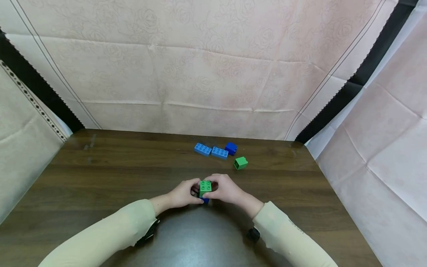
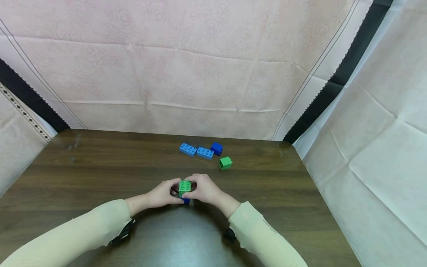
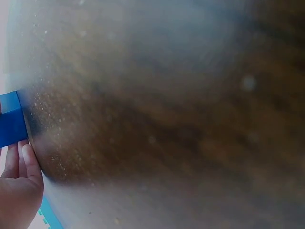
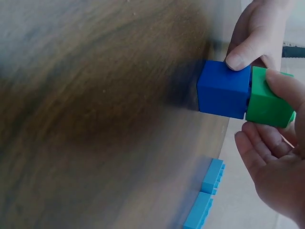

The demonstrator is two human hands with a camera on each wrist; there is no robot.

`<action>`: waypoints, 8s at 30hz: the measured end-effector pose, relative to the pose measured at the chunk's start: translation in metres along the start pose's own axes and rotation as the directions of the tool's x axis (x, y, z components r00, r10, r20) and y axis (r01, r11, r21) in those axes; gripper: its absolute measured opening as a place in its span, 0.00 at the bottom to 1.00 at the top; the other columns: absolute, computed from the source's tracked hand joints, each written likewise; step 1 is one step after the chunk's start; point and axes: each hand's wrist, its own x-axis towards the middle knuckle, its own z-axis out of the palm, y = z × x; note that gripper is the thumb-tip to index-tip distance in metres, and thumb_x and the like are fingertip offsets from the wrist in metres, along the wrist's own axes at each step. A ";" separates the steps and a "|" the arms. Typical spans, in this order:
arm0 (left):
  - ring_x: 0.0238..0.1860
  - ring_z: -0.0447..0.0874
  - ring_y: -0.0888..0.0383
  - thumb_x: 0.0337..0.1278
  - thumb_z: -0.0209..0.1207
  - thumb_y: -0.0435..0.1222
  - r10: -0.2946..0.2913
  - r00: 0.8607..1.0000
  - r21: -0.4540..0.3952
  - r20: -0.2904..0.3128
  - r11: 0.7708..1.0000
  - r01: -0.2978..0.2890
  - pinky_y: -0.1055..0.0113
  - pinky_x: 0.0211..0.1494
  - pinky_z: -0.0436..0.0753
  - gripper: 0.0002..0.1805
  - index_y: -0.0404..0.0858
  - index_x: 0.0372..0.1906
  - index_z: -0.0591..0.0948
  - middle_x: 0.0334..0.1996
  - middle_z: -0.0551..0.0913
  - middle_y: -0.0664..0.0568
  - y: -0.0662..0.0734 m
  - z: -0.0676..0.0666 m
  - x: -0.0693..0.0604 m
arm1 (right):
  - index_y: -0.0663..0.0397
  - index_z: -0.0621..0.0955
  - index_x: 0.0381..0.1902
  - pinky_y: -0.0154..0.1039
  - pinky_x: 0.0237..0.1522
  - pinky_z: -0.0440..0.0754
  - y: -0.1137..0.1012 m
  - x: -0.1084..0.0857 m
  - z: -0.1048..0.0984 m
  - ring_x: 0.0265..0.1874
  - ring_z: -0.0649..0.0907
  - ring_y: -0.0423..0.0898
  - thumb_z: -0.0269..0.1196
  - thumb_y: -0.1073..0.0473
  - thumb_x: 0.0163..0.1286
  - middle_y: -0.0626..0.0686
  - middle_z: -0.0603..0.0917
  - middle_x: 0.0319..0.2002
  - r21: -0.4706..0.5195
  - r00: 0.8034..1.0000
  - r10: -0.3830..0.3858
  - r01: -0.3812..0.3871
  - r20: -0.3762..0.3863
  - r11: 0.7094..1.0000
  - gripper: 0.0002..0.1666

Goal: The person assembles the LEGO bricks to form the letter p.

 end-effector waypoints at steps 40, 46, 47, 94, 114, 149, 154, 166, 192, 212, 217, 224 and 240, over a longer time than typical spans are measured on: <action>0.42 0.78 0.58 0.50 0.66 0.34 0.000 1.000 0.007 0.012 1.000 0.000 0.65 0.46 0.81 0.15 0.38 0.40 0.73 0.40 0.81 0.49 0.001 0.001 -0.001 | 0.54 0.78 0.49 0.42 0.44 0.82 0.009 -0.010 0.001 0.39 0.80 0.43 0.69 0.53 0.57 0.51 0.82 0.42 0.065 0.999 -0.021 0.024 -0.046 0.998 0.24; 0.43 0.78 0.58 0.50 0.66 0.34 -0.016 1.000 0.011 0.013 1.000 0.016 0.62 0.48 0.81 0.15 0.38 0.41 0.73 0.40 0.81 0.49 0.002 0.000 -0.001 | 0.54 0.80 0.48 0.44 0.49 0.80 0.007 -0.011 -0.002 0.41 0.80 0.44 0.68 0.54 0.59 0.51 0.83 0.43 0.119 0.998 0.023 -0.016 -0.054 0.993 0.20; 0.43 0.78 0.58 0.50 0.66 0.35 -0.019 1.000 0.012 0.013 1.000 0.019 0.61 0.48 0.81 0.15 0.38 0.41 0.73 0.40 0.81 0.50 0.002 0.000 -0.002 | 0.54 0.80 0.48 0.43 0.48 0.80 0.008 -0.010 -0.002 0.41 0.80 0.44 0.67 0.54 0.59 0.51 0.83 0.43 0.123 0.998 0.026 -0.019 -0.051 0.992 0.20; 0.41 0.78 0.59 0.48 0.68 0.39 -0.005 0.997 0.013 -0.072 1.000 0.006 0.70 0.43 0.79 0.17 0.39 0.38 0.73 0.39 0.81 0.50 0.006 -0.003 -0.004 | 0.56 0.64 0.66 0.52 0.67 0.64 0.074 0.071 -0.029 0.68 0.64 0.55 0.61 0.44 0.64 0.57 0.66 0.67 0.460 0.782 0.518 -0.339 -0.347 0.820 0.38; 0.42 0.79 0.59 0.49 0.67 0.38 -0.005 0.998 0.008 -0.063 1.000 0.005 0.68 0.44 0.80 0.16 0.39 0.38 0.72 0.40 0.82 0.50 0.005 -0.002 -0.005 | 0.60 0.72 0.61 0.54 0.59 0.71 0.077 0.075 -0.021 0.60 0.70 0.59 0.67 0.50 0.59 0.64 0.70 0.61 0.134 0.751 0.536 -0.529 -0.386 0.838 0.35; 0.42 0.79 0.59 0.49 0.67 0.38 0.002 0.998 0.025 -0.058 1.000 0.000 0.66 0.45 0.79 0.16 0.40 0.37 0.72 0.39 0.82 0.50 0.006 -0.004 -0.004 | 0.54 0.73 0.60 0.47 0.51 0.76 0.062 0.061 -0.035 0.50 0.72 0.54 0.61 0.56 0.59 0.60 0.71 0.61 0.360 0.728 0.550 -0.426 -0.408 0.830 0.30; 0.40 0.79 0.60 0.49 0.67 0.37 0.009 0.998 0.022 -0.060 1.000 -0.008 0.69 0.43 0.79 0.15 0.40 0.37 0.72 0.38 0.82 0.50 0.005 -0.004 -0.005 | 0.52 0.73 0.61 0.44 0.47 0.76 0.060 0.054 -0.038 0.50 0.73 0.52 0.61 0.57 0.59 0.59 0.71 0.62 0.352 0.765 0.512 -0.389 -0.391 0.851 0.29; 0.40 0.80 0.59 0.49 0.67 0.37 0.009 0.998 0.011 -0.058 1.000 -0.008 0.66 0.44 0.80 0.15 0.39 0.38 0.72 0.39 0.82 0.50 0.005 -0.003 -0.004 | 0.53 0.77 0.57 0.33 0.37 0.73 0.040 0.036 -0.038 0.43 0.74 0.51 0.62 0.62 0.60 0.58 0.77 0.49 0.372 0.861 0.383 -0.253 -0.334 0.893 0.25; 0.42 0.79 0.57 0.50 0.66 0.37 0.001 0.997 0.021 -0.072 1.000 0.000 0.64 0.46 0.81 0.16 0.39 0.40 0.72 0.40 0.81 0.49 0.009 -0.003 -0.004 | 0.59 0.76 0.58 0.30 0.30 0.74 0.000 -0.009 -0.045 0.31 0.74 0.45 0.63 0.65 0.61 0.63 0.80 0.45 0.308 0.968 0.135 -0.065 -0.212 0.949 0.25; 0.40 0.79 0.59 0.50 0.66 0.38 0.004 0.998 0.017 -0.066 1.000 -0.003 0.66 0.45 0.81 0.16 0.39 0.40 0.73 0.38 0.82 0.50 0.007 -0.004 -0.001 | 0.56 0.77 0.56 0.33 0.36 0.75 0.020 -0.015 -0.035 0.36 0.75 0.46 0.62 0.63 0.62 0.59 0.80 0.47 0.261 0.997 0.007 0.012 -0.073 0.965 0.23; 0.40 0.79 0.59 0.50 0.66 0.38 -0.011 0.998 0.014 -0.069 1.000 0.012 0.65 0.45 0.81 0.16 0.39 0.40 0.73 0.38 0.81 0.50 0.008 -0.006 -0.001 | 0.56 0.76 0.57 0.34 0.38 0.76 0.021 -0.013 -0.033 0.37 0.75 0.46 0.62 0.62 0.62 0.59 0.79 0.49 0.273 0.998 0.007 0.009 -0.058 0.962 0.23; 0.40 0.78 0.59 0.50 0.66 0.38 -0.017 0.997 0.009 -0.073 1.000 0.018 0.64 0.45 0.81 0.16 0.39 0.40 0.73 0.38 0.81 0.50 0.007 -0.007 0.001 | 0.56 0.74 0.60 0.38 0.38 0.74 0.024 -0.012 -0.030 0.37 0.73 0.47 0.62 0.62 0.63 0.59 0.78 0.49 0.265 1.000 0.000 0.008 -0.031 0.964 0.25; 0.41 0.79 0.59 0.51 0.66 0.39 0.014 0.997 0.022 -0.077 1.000 -0.012 0.66 0.44 0.81 0.16 0.39 0.40 0.72 0.40 0.81 0.49 0.004 -0.008 0.002 | 0.60 0.74 0.57 0.35 0.44 0.77 -0.013 -0.014 -0.033 0.42 0.75 0.46 0.63 0.63 0.62 0.61 0.78 0.53 0.245 1.000 -0.001 0.004 -0.013 0.970 0.24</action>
